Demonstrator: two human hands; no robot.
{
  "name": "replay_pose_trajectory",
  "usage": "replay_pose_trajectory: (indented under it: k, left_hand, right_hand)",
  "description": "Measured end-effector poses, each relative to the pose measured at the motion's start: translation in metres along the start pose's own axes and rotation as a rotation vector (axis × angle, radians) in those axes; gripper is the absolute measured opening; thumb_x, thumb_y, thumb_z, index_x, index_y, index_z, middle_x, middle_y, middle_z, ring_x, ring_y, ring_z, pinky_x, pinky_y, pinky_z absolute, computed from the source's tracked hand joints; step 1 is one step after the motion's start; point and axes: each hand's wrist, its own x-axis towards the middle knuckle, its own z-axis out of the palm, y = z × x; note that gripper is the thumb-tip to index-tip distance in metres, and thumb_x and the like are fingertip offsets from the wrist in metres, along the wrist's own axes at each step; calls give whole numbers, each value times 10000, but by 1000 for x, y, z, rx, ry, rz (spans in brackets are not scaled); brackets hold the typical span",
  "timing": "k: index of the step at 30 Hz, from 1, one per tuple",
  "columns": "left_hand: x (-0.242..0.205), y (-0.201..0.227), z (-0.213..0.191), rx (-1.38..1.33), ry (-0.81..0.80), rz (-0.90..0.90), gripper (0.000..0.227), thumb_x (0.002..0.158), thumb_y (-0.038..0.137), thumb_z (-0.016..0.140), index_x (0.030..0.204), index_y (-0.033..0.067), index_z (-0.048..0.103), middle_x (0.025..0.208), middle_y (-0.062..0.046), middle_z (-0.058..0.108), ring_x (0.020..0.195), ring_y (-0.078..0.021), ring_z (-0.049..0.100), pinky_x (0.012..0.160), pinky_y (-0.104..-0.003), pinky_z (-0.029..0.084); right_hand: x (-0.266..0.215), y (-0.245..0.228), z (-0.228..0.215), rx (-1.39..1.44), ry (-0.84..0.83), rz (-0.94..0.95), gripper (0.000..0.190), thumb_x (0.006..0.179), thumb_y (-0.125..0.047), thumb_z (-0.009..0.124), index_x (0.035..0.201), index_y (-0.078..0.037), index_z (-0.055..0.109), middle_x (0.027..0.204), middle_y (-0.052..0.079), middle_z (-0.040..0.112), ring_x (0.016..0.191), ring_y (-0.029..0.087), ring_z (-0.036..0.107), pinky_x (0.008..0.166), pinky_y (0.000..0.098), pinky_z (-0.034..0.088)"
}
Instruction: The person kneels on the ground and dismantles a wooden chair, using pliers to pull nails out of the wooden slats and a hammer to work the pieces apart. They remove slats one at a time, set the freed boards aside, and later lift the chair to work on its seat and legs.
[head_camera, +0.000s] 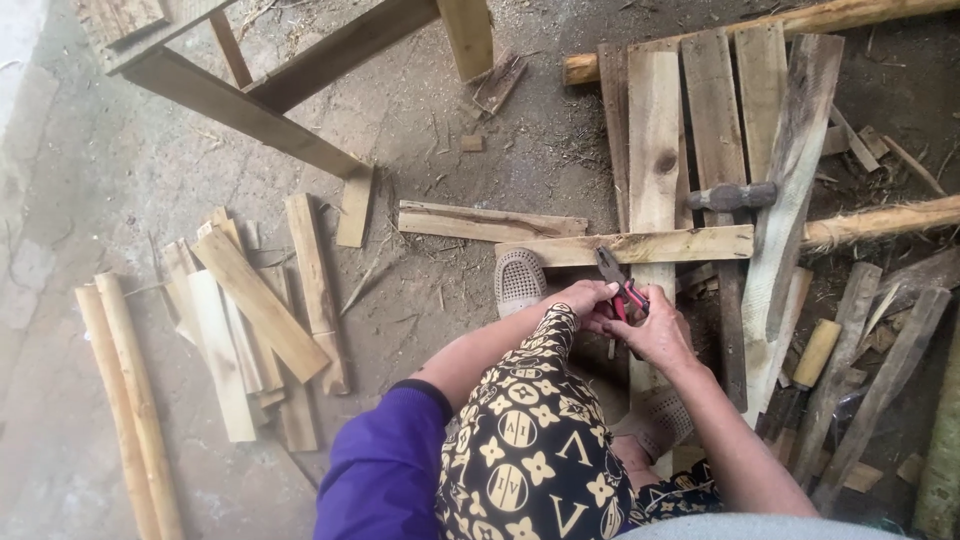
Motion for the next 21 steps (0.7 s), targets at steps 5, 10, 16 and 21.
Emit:
replay_pose_trajectory:
  k: [5, 10, 16, 21]
  left_hand:
    - [-13, 12, 8, -26, -8, 8, 281, 994, 336, 668, 1073, 71, 619, 790, -230, 559, 646, -432, 718, 607, -570, 641]
    - [-17, 15, 14, -113, -27, -16, 313, 993, 300, 678, 1140, 46, 569, 786, -277, 540, 678, -572, 678, 610, -699, 585]
    - [-44, 42, 13, -13, -38, -36, 349, 980, 293, 689, 1151, 31, 537, 815, -308, 552, 717, -591, 673, 652, -691, 587]
    - [-70, 66, 17, 97, -55, -139, 337, 986, 336, 641, 1099, 31, 552, 773, -285, 590, 679, -514, 704, 618, -621, 622]
  right_hand:
    - [15, 8, -6, 59, -124, -3, 649, 606, -410, 955, 1124, -157, 657, 902, 93, 758, 966, 308, 738, 848, 438, 557]
    - [44, 45, 2, 213, -238, 5, 393, 614, -232, 965, 907, -97, 741, 692, 154, 733, 623, 251, 718, 531, 354, 570]
    - [3, 8, -20, 775, -535, 222, 630, 831, -252, 778, 1414, -128, 573, 997, 168, 646, 834, 425, 730, 718, 645, 603]
    - [2, 18, 2, 889, -512, 199, 451, 975, -347, 628, 1346, -99, 559, 902, 254, 673, 697, 413, 734, 618, 625, 624]
